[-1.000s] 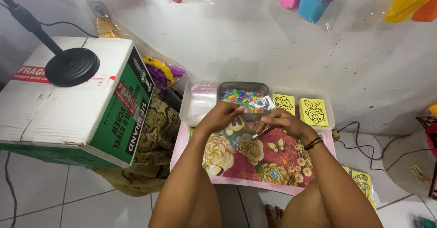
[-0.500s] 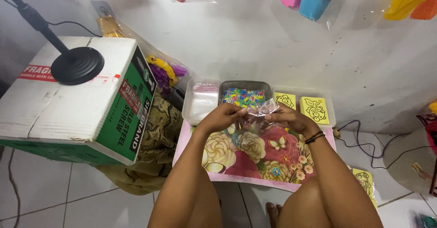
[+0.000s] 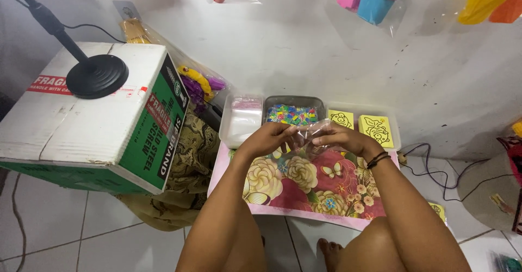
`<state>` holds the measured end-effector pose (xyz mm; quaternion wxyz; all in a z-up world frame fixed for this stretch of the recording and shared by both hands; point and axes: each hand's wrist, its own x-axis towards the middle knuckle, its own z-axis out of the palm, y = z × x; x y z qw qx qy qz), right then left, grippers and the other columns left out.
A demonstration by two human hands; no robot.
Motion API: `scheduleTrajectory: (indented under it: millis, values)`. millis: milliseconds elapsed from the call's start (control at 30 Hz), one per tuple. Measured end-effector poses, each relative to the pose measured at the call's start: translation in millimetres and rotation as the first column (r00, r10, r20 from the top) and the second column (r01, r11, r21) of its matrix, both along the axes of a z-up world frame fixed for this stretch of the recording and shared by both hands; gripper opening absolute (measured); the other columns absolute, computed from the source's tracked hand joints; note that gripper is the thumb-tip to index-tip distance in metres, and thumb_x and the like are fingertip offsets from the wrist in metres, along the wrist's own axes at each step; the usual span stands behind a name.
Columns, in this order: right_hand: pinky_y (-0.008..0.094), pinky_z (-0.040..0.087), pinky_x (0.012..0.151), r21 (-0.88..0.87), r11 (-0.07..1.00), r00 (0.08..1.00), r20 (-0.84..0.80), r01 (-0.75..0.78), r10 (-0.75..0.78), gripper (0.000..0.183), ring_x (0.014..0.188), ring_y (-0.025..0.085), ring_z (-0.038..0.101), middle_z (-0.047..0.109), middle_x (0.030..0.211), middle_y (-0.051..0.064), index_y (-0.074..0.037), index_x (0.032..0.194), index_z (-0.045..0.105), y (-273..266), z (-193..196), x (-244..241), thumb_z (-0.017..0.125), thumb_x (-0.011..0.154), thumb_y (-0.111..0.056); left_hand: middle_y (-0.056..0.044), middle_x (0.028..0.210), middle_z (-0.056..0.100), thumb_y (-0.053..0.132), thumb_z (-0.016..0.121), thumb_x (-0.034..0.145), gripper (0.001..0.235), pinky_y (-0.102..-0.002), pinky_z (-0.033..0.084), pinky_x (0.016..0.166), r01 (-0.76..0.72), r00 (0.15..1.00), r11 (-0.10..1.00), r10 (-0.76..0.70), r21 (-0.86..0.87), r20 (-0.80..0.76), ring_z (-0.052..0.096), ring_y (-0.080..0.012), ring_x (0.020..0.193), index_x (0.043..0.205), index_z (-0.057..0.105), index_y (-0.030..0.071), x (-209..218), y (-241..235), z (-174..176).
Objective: The person sits on the floor and packs small craft kits. They place a yellow card with a cartoon character and a handful of colorful beads into a clear plastic bag, then seal it. The person repeats this process for multiple kits, arranging the finished packages on the floor.
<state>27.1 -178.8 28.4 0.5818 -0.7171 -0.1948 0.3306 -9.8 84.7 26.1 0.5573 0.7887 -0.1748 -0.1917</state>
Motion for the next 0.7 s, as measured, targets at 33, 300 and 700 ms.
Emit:
scheduleTrajectory:
  millis: [33,300,700]
  values:
    - [0.044,0.055,0.091,0.000,1.000,1.000,0.000,0.000,0.000,0.047,0.101,0.028,0.071,0.076,0.113,0.014,-0.002,0.124,0.073,-2.7,-2.7,3.5,0.073,0.081,-0.021,-0.017,0.086,0.077,0.041,0.045,0.109,0.048,-0.040,0.057,0.078,0.000,1.000,1.000,0.000,0.000,0.000,0.074,-0.0286,0.075,0.105,0.076,0.004,-2.9,-1.1,7.0]
    - [0.046,0.058,0.087,-0.044,0.999,0.996,0.091,-0.007,0.011,0.040,0.102,0.032,0.073,0.076,0.116,0.020,-0.003,0.123,0.073,0.2,-9.3,1.5,0.070,0.088,-0.022,-0.011,0.083,0.078,0.040,0.045,0.109,0.045,-0.037,0.056,0.076,-0.011,0.999,0.998,0.007,0.069,0.052,0.076,-0.0248,0.073,0.104,0.076,0.008,-1.2,-6.0,5.7]
    - [0.039,0.056,0.082,-0.056,0.984,0.985,0.055,0.168,-0.165,0.030,0.083,0.020,0.070,0.071,0.088,0.008,0.001,0.103,0.074,-24.9,-23.1,11.9,0.064,0.095,-0.026,-0.015,0.081,0.077,0.036,0.046,0.109,0.044,-0.040,0.056,0.077,-0.049,0.998,0.999,0.049,0.006,0.051,0.073,-0.0274,0.069,0.100,0.075,0.004,4.5,-17.4,7.9]
